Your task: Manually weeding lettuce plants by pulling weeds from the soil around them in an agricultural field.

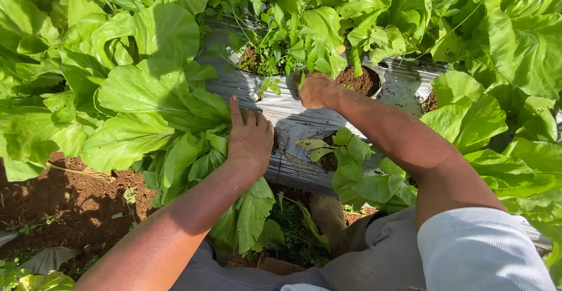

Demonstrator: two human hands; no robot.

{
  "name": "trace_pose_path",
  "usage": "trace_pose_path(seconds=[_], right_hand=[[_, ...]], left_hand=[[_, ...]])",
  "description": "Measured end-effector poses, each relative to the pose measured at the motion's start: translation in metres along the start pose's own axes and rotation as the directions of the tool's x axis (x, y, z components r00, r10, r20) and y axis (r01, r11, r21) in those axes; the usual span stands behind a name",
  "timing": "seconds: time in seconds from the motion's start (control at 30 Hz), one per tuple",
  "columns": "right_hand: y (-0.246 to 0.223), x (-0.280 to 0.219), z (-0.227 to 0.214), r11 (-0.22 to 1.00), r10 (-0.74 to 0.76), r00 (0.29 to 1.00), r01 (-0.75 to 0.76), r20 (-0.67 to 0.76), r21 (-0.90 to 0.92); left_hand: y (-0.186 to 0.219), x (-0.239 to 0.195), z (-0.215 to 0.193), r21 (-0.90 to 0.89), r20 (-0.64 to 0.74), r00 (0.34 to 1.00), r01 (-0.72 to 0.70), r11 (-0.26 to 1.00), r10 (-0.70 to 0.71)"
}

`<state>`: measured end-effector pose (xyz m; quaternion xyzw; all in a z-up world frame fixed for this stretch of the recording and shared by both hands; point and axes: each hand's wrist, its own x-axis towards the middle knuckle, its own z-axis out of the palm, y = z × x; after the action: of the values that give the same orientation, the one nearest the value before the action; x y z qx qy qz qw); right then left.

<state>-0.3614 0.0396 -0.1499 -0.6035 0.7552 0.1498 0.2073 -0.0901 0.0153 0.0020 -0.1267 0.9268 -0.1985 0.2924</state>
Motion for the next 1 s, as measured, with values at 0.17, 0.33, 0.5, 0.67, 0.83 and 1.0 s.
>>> trace_pose_path(seconds=[0.17,0.33,0.5,0.67,0.83,1.0], right_hand=[[-0.027,-0.013,-0.010,0.975,-0.042,0.997,0.056,0.067,-0.217],[-0.030,-0.023,-0.012,0.638,-0.121,0.954,0.286,0.274,-0.715],[0.001,-0.028,-0.024,0.982,-0.169,0.986,0.169,0.000,-0.079],[0.026,-0.073,-0.071,0.871,-0.058,0.990,0.114,-0.131,0.478],[0.054,-0.112,-0.103,0.813,0.062,0.913,0.189,-0.404,0.551],[0.015,-0.114,-0.072,0.819,0.087,0.932,0.134,-0.352,0.558]], left_hand=[[-0.001,0.000,0.006,-0.039,0.029,1.000,-0.010,0.999,0.011],[-0.003,-0.004,-0.003,-0.102,0.063,0.998,-0.005,0.995,0.012],[0.000,-0.001,0.008,-0.107,0.035,0.999,-0.012,0.994,0.016],[-0.002,0.000,0.010,-0.066,0.028,1.000,-0.004,0.998,0.006],[-0.006,0.001,0.009,-0.114,0.097,0.995,0.005,0.993,0.006],[-0.002,0.007,0.011,-0.088,0.105,0.994,0.005,0.996,0.004]])
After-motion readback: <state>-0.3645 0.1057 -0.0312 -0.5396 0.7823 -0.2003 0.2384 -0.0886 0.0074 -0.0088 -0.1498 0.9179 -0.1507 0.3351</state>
